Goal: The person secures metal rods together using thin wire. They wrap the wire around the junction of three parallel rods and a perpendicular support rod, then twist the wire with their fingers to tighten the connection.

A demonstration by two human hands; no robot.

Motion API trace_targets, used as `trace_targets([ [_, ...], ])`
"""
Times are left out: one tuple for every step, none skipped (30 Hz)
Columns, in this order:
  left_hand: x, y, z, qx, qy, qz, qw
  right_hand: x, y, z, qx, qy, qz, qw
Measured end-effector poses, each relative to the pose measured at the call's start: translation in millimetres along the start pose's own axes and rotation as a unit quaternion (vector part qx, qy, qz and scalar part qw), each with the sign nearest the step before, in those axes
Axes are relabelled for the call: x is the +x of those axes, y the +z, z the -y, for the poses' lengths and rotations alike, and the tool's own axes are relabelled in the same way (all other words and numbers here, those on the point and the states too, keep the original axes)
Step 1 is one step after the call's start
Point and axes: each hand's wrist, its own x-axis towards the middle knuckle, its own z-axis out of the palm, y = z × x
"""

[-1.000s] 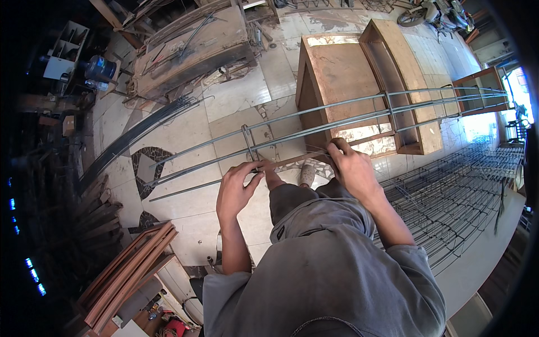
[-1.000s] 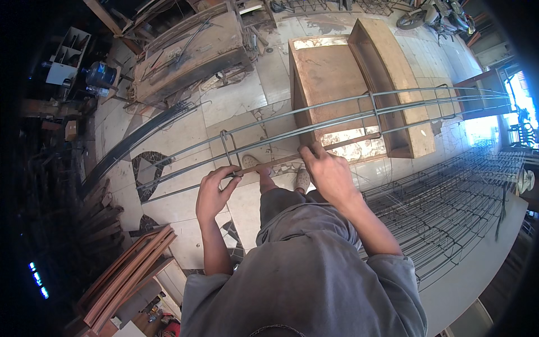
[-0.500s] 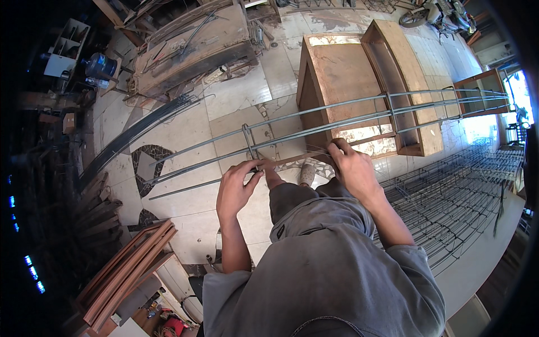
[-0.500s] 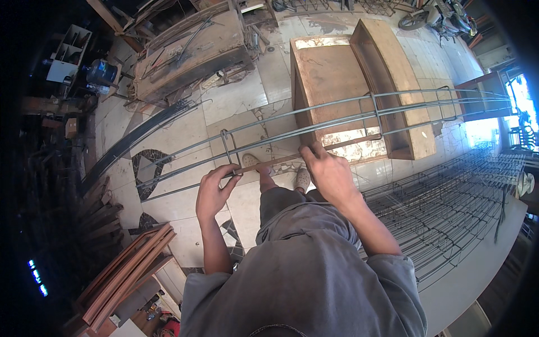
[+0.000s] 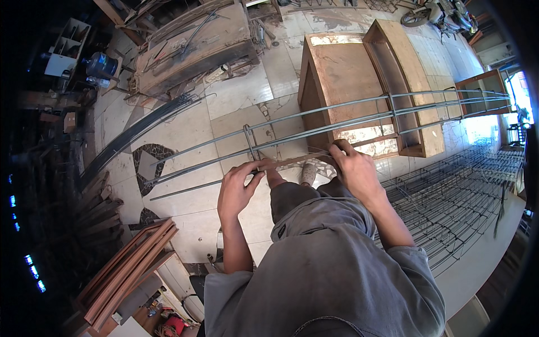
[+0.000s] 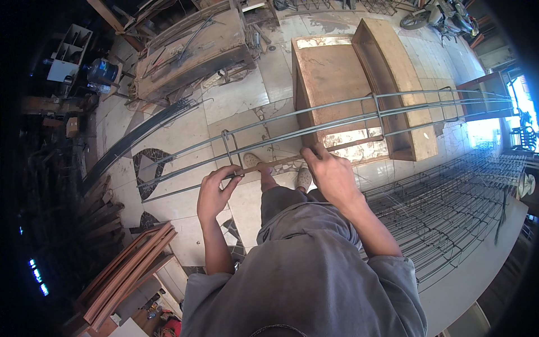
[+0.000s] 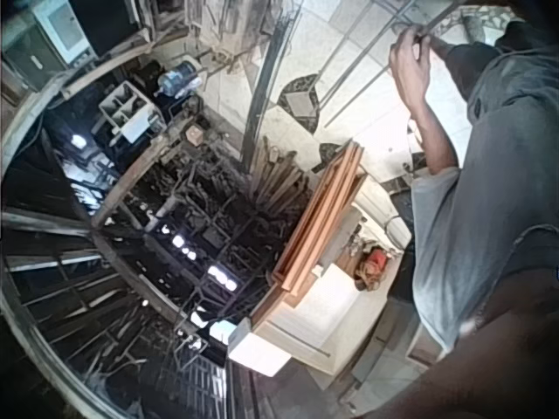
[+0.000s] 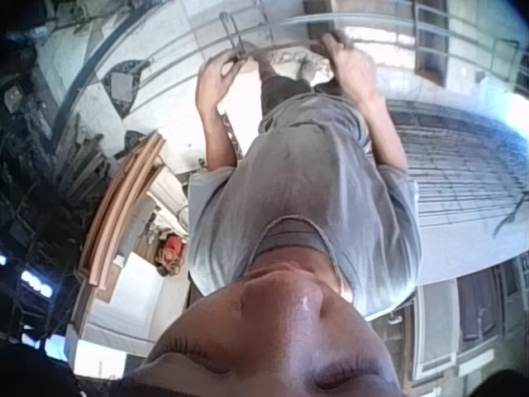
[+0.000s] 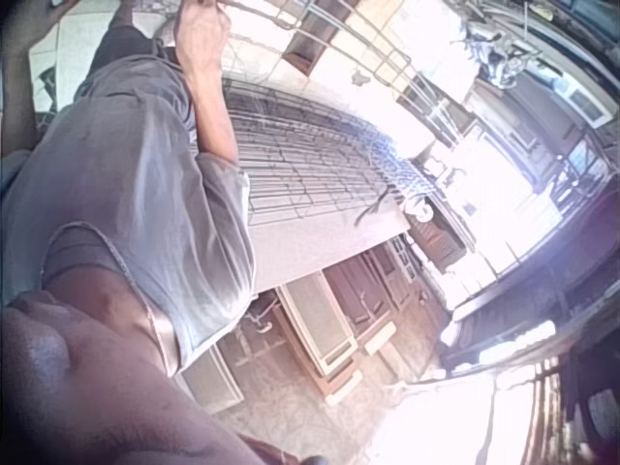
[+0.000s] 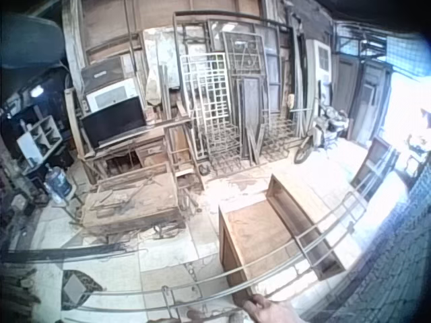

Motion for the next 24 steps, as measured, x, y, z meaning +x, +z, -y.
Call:
trace_targets([
  [-0.2,-0.2,0.1,0.002,0.000,0.000,1.000,-0.3,0.2,0.2,0.000,0.001,0.001,1.000],
  [-0.4,-0.2,0.3,0.003,0.000,0.000,1.000,-0.2,-0.6,0.8,0.003,0.001,0.002,1.000],
  [-0.7,0.2,0.9,0.004,-0.003,0.000,1.000,0.3,-1.8,1.8,0.005,0.001,0.002,1.000],
  [-0.6,0.7,1.5,0.004,-0.006,0.001,1.000,0.4,-2.6,2.3,0.007,0.002,0.003,1.000],
  [-0.5,1.1,1.8,0.005,-0.009,0.001,1.000,0.2,-2.2,1.9,0.007,0.002,0.003,1.000],
  [-0.5,1.4,2.0,0.005,-0.009,0.002,1.000,-0.2,-1.6,1.3,0.007,0.002,0.002,1.000],
  [-0.6,1.3,2.1,0.006,-0.010,0.002,1.000,-0.4,-0.8,0.7,0.007,0.002,0.002,1.000],
  [-0.8,1.3,2.1,0.006,-0.011,0.002,1.000,-0.7,0.4,-0.1,0.006,0.001,0.001,1.000],
  [-1.1,1.3,2.0,0.007,-0.013,0.003,1.000,-1.1,1.8,-1.1,0.005,0.001,-0.001,1.000],
  [-1.1,1.1,1.6,0.008,-0.014,0.004,1.000,-1.1,2.5,-1.6,0.004,0.001,-0.003,1.000],
  [-0.9,1.0,1.1,0.008,-0.016,0.004,1.000,-0.8,1.8,-1.1,0.009,0.002,0.000,1.000],
  [-0.6,0.7,0.3,0.008,-0.014,0.004,1.000,-0.4,0.2,0.0,0.014,0.004,0.004,1.000],
  [-0.3,0.4,-0.9,0.008,-0.013,0.003,1.000,-0.1,-1.1,1.0,0.019,0.006,0.007,1.000],
  [-0.1,0.3,-1.5,0.009,-0.012,0.003,1.000,0.0,-2.0,2.0,0.021,0.008,0.007,1.000],
  [0.0,0.2,-1.0,0.010,-0.010,0.003,1.000,0.1,-2.7,2.9,0.022,0.009,0.006,1.000],
  [-0.1,0.2,-0.1,0.012,-0.008,0.002,1.000,0.0,-3.0,3.3,0.024,0.010,0.006,1.000],
  [-0.1,0.1,0.4,0.013,-0.005,0.002,1.000,-0.1,-2.8,3.3,0.025,0.012,0.005,1.000],
  [-0.2,0.0,0.4,0.016,-0.006,0.002,1.000,-0.2,-2.6,3.3,0.026,0.013,0.003,1.000],
  [0.2,0.1,0.2,0.019,-0.006,0.002,1.000,-0.3,-2.6,3.0,0.027,0.015,0.002,1.000],
  [0.6,0.2,0.2,0.022,-0.006,0.002,1.000,-0.2,-2.4,3.0,0.026,0.015,0.000,1.000],
  [0.6,0.5,0.5,0.022,-0.009,0.002,1.000,-0.1,-2.1,3.2,0.025,0.014,-0.002,1.000],
  [-0.3,1.1,1.0,0.020,-0.012,0.002,1.000,-0.8,-2.3,3.5,0.024,0.015,-0.003,1.000],
  [-0.7,1.4,1.3,0.018,-0.016,0.001,1.000,-1.3,-1.8,3.0,0.023,0.012,-0.006,1.000],
  [-0.4,1.0,1.5,0.012,-0.015,0.004,1.000,-1.4,-0.8,2.2,0.022,0.010,-0.008,1.000],
])
